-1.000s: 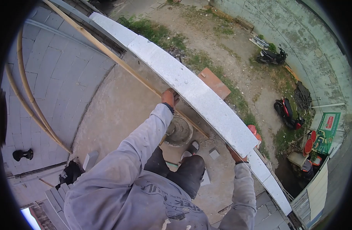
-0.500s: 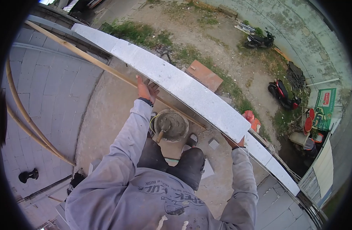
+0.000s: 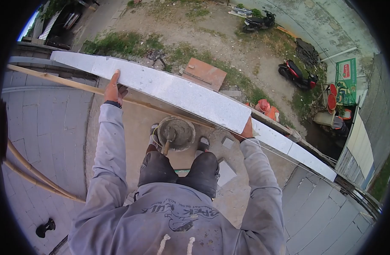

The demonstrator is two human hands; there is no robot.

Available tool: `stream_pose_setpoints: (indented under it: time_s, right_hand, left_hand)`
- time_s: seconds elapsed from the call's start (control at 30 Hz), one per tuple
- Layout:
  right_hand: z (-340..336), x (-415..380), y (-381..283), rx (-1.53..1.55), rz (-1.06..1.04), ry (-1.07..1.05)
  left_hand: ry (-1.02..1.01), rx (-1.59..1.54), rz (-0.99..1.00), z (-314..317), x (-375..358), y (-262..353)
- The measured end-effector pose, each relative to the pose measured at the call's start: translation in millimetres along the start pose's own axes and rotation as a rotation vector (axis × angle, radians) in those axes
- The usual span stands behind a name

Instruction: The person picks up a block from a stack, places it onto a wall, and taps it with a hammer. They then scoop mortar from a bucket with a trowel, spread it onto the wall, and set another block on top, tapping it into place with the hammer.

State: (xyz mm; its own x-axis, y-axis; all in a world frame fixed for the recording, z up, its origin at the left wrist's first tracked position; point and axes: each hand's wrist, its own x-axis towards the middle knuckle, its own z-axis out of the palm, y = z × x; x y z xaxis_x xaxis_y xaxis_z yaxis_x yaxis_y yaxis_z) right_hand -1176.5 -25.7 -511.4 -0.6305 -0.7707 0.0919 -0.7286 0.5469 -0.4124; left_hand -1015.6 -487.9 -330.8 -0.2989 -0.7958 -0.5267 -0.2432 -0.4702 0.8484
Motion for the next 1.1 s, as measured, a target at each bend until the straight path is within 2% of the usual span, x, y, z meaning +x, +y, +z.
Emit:
stream_pose_setpoints:
  time_s: [0.27, 0.4, 0.47, 0.5, 0.73, 0.8, 0.93, 1.1]
  right_hand:
    - [5, -7, 5, -0.101, -0.029, 0.015]
    - [-2, 3, -7, -0.053, -0.03, 0.018]
    - [-5, 2, -11, 0.08, 0.084, -0.032]
    - [-4, 3, -11, 0.091, 0.067, -0.029]
    - [-4, -3, -9, 0.037, 0.033, -0.026]
    - [1, -4, -5, 0.134, 0.106, -0.046]
    - [3, -4, -3, 0.077, 0.116, -0.056]
    - [-4, 4, -12, 0.024, 0.042, 0.024]
  left_hand:
    - [-0.089, 0.012, 0.017, -7, 10, -5]
    - [-0.008, 0.007, 0.035, -6, 5, -4]
    - [-0.01, 0.019, 0.032, -8, 8, -4]
    - [0.006, 0.017, 0.045, -6, 6, -1]
    - [-0.009, 0.068, 0.026, -7, 3, 1]
    - [-0.014, 0.05, 0.035, -7, 5, 0]
    - [-0.02, 0.087, 0.036, -7, 5, 1]
    - [-0.032, 0.095, 0.015, -7, 4, 3]
